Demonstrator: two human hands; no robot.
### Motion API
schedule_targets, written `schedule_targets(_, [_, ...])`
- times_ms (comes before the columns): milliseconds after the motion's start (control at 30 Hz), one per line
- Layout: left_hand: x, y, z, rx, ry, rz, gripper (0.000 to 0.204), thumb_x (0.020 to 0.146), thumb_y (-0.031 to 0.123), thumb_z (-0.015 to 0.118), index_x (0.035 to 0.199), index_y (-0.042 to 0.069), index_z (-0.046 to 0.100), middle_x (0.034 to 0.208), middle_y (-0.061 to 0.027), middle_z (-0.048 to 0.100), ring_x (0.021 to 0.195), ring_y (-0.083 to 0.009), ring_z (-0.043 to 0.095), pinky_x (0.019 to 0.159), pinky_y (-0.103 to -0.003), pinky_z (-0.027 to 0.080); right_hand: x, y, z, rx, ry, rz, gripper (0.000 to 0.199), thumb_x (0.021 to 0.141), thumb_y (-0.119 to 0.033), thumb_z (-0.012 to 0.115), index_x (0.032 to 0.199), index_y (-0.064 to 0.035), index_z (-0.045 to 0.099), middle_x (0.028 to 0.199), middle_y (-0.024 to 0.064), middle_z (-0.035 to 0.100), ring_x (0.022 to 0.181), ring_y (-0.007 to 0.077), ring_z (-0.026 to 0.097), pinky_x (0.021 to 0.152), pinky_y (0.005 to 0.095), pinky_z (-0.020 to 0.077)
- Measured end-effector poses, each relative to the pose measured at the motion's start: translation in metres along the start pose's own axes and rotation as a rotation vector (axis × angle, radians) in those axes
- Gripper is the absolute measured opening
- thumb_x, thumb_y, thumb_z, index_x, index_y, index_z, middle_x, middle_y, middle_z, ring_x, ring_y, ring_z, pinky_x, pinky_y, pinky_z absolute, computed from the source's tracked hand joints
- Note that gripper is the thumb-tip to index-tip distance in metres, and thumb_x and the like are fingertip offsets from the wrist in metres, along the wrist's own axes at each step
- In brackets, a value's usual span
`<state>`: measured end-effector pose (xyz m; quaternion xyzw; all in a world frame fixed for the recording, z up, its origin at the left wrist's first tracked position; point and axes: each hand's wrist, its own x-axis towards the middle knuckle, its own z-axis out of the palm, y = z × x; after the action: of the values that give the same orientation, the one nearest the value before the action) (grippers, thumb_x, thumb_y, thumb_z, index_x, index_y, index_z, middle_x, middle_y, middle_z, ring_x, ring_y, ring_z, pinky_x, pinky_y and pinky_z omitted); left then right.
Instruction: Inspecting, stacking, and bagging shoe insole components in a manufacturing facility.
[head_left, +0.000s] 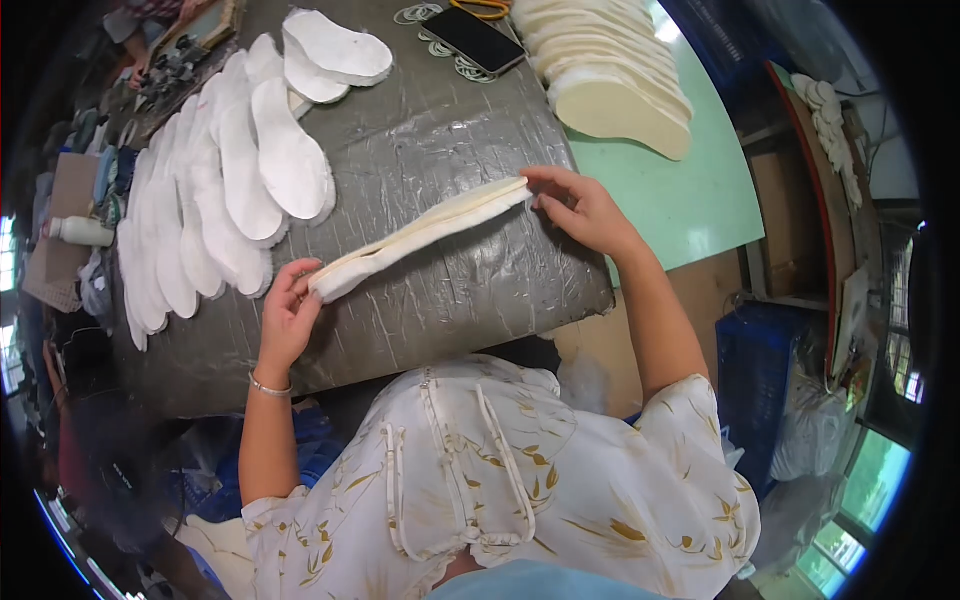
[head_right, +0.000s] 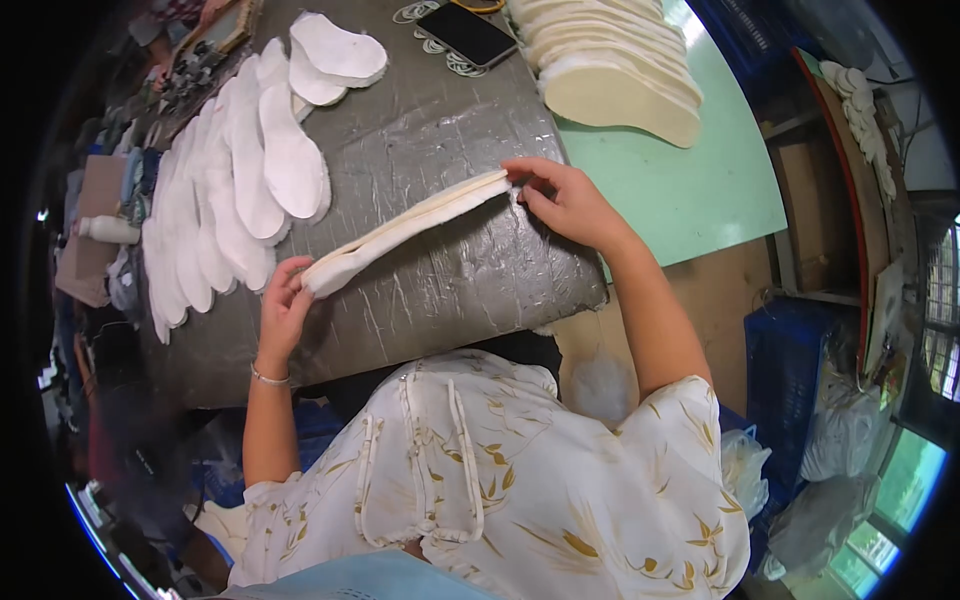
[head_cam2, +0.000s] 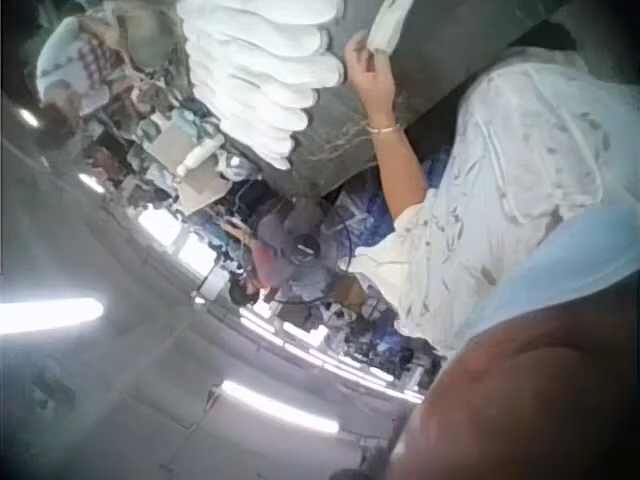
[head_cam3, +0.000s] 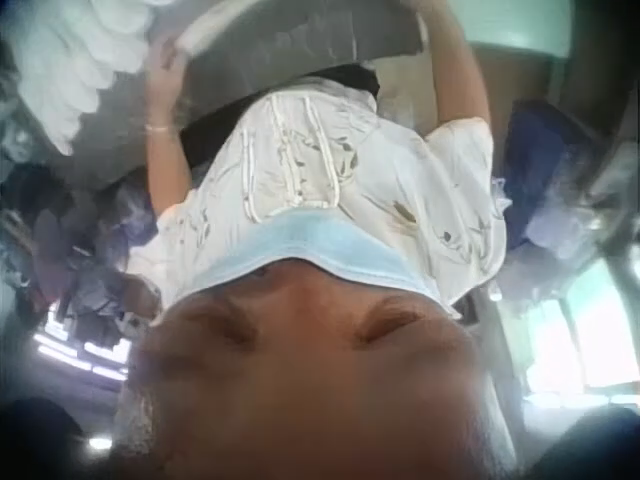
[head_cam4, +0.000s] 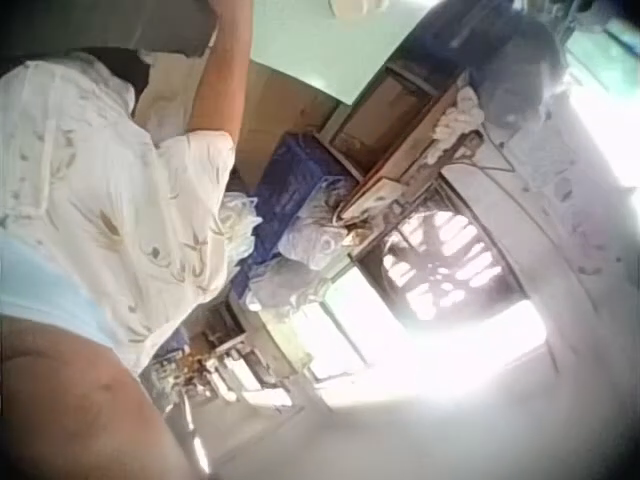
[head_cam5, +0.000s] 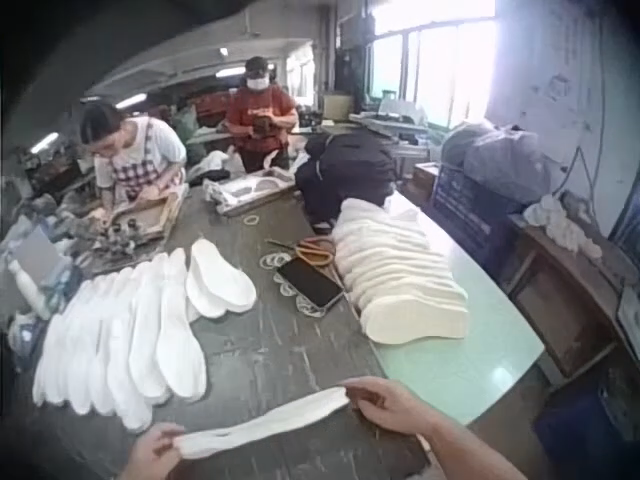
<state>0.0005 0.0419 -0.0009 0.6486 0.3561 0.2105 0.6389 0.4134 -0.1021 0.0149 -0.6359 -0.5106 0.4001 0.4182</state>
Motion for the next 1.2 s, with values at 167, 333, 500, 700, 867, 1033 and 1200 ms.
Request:
schedule_targets(167, [0.003,-0.009,0.003,-0.074,0.058,0.040,0.028,0.096,0.003,0.054,0.124,-0.001,0.049,0.112,-0.0088,0.064,0.099,-0.0119,0.061,0.083,-0.026,0.051,0.007,0.007,0.012,-0.001,0.074,-0.096,0.036,0.088,-0.006,0.064,0.124,-0.0044,0.061,0.100,0.0001,0.065,0.080,0.0052,0.054,0.073,0.0209,0.0467])
schedule_targets(333, [0.001,-0.004,0.006,-0.061,0.091,0.019,0.023,0.096,0.003,0.053,0.118,-0.002,0.053,0.109,-0.0075,0.065,0.096,-0.0109,0.061,0.083,-0.026,0.050,0.010,0.013,0.016,0.054,0.133,-0.100,0.034,0.085,-0.005,0.068,0.119,-0.0036,0.064,0.095,-0.0002,0.065,0.079,0.0059,0.056,0.073,0.0214,0.0474])
schedule_targets(500, [0.001,-0.001,0.008,-0.003,0.095,0.029,0.023,0.096,0.003,0.053,0.118,-0.002,0.053,0.106,-0.0052,0.065,0.095,-0.0097,0.060,0.084,-0.023,0.047,0.013,0.017,0.018,0.013,0.165,-0.108,0.032,0.085,-0.003,0.068,0.117,-0.0033,0.064,0.095,0.0005,0.066,0.078,0.0064,0.057,0.073,0.0217,0.0479])
schedule_targets(700, [0.000,0.013,0.011,0.094,0.062,0.136,0.041,0.088,0.006,0.056,0.128,0.000,0.052,0.119,-0.0074,0.059,0.110,-0.0177,0.056,0.098,-0.031,0.042,0.021,0.015,0.023,0.024,0.210,-0.183,0.025,0.083,-0.004,0.069,0.107,-0.0035,0.065,0.103,0.0048,0.063,0.078,0.0117,0.057,0.072,0.0245,0.0487])
schedule_targets(867, [0.004,0.031,0.029,0.416,0.122,0.246,0.052,0.079,0.007,0.068,0.129,0.003,0.053,0.124,-0.0097,0.061,0.115,-0.0195,0.057,0.101,-0.033,0.042,0.019,0.018,0.019,0.056,0.194,-0.089,0.023,0.085,-0.004,0.067,0.108,-0.0021,0.064,0.108,0.0045,0.063,0.081,0.0104,0.057,0.072,0.0242,0.0484])
schedule_targets(1033, [0.007,0.025,0.038,0.381,0.191,0.306,0.047,0.084,0.005,0.068,0.129,0.003,0.055,0.123,-0.0098,0.062,0.111,-0.0184,0.059,0.097,-0.030,0.044,0.018,0.020,0.018,0.110,0.151,-0.045,0.028,0.087,-0.001,0.062,0.116,-0.0024,0.061,0.107,0.0027,0.061,0.082,0.0086,0.055,0.072,0.0221,0.0464])
schedule_targets(1200, [0.013,0.023,0.044,0.423,0.301,0.388,0.038,0.082,0.006,0.071,0.119,0.004,0.064,0.109,-0.0101,0.063,0.098,-0.0214,0.062,0.087,-0.031,0.047,0.020,-0.005,0.029,-0.093,0.250,-0.296,0.033,0.086,-0.004,0.063,0.119,0.0001,0.060,0.117,0.0106,0.062,0.109,0.0200,0.057,0.094,0.0317,0.0443])
